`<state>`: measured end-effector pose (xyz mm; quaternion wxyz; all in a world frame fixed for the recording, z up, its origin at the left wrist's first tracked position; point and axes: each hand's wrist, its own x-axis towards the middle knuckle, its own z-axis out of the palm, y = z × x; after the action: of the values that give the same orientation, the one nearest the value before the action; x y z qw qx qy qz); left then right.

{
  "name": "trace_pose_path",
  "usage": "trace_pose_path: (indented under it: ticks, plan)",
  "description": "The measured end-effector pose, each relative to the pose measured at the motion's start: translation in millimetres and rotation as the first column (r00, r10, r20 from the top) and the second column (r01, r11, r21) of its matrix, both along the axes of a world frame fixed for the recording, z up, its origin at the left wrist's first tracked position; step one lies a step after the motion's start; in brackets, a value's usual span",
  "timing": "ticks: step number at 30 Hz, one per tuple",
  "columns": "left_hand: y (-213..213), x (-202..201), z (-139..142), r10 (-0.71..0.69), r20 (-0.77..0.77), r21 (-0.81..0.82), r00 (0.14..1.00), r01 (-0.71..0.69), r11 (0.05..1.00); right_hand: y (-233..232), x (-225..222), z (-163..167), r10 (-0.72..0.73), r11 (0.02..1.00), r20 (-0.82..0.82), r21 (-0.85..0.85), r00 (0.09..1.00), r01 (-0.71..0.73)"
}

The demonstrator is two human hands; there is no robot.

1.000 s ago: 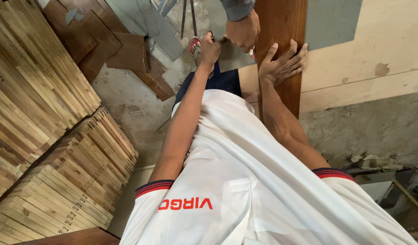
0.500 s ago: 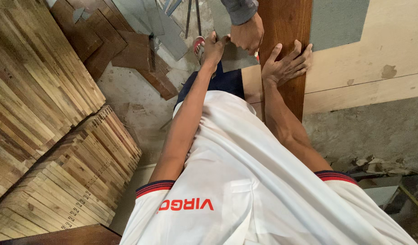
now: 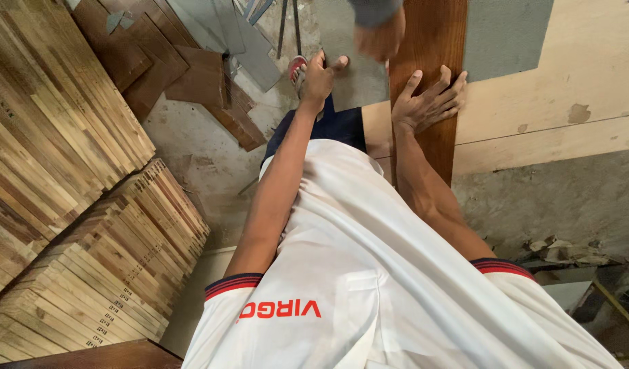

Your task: The person places a gray board on a wooden work table and measures it with a tape measure, holding the tape flat along the board. A second person marks the board with a marker while the person holds the tape in place. The person then picks up a long wooden plank, aligns it against the board and table edge, and repositions it.

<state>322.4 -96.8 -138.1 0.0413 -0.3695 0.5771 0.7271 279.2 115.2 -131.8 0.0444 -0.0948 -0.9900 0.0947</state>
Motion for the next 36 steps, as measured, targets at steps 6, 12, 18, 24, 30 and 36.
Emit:
trace_pose_path:
  ticks: [6, 12, 18, 24, 30, 36]
  plan:
    - [2.9, -2.6, -5.6, 0.000, 0.133, -0.121, 0.991, 0.016, 0.993, 0.6, -0.4, -3.3, 0.003, 1.000, -0.009, 0.020, 1.000, -0.002]
    - [2.9, -5.1, -4.3, 0.000, 0.166, -0.074, 0.986, 0.012, 0.997, 0.0, 0.0, -3.1, 0.012, 1.000, -0.021, 0.021, 1.000, -0.012]
    - [3.5, -6.6, 2.0, 0.043, 0.165, -0.043, 0.985, -0.037, 0.998, -0.4, 0.3, -3.1, 0.031, 0.999, -0.056, 0.027, 0.998, -0.029]
    - [4.4, -11.0, 0.7, 0.065, 0.125, -0.120, 0.990, -0.050, 0.991, -4.1, -0.6, 0.5, 0.026, 0.999, -0.088, 0.022, 0.996, -0.024]
    - [1.3, -10.1, 3.0, 0.044, 0.150, -0.054, 0.988, -0.036, 0.998, -3.7, -1.9, 2.0, 0.034, 0.999, -0.060, 0.000, 0.998, -0.035]
    - [4.2, -8.7, 9.4, -0.008, 0.202, -0.252, 0.979, 0.060, 0.966, -3.8, -0.9, 2.6, 0.013, 0.999, -0.021, -0.045, 1.000, -0.014]
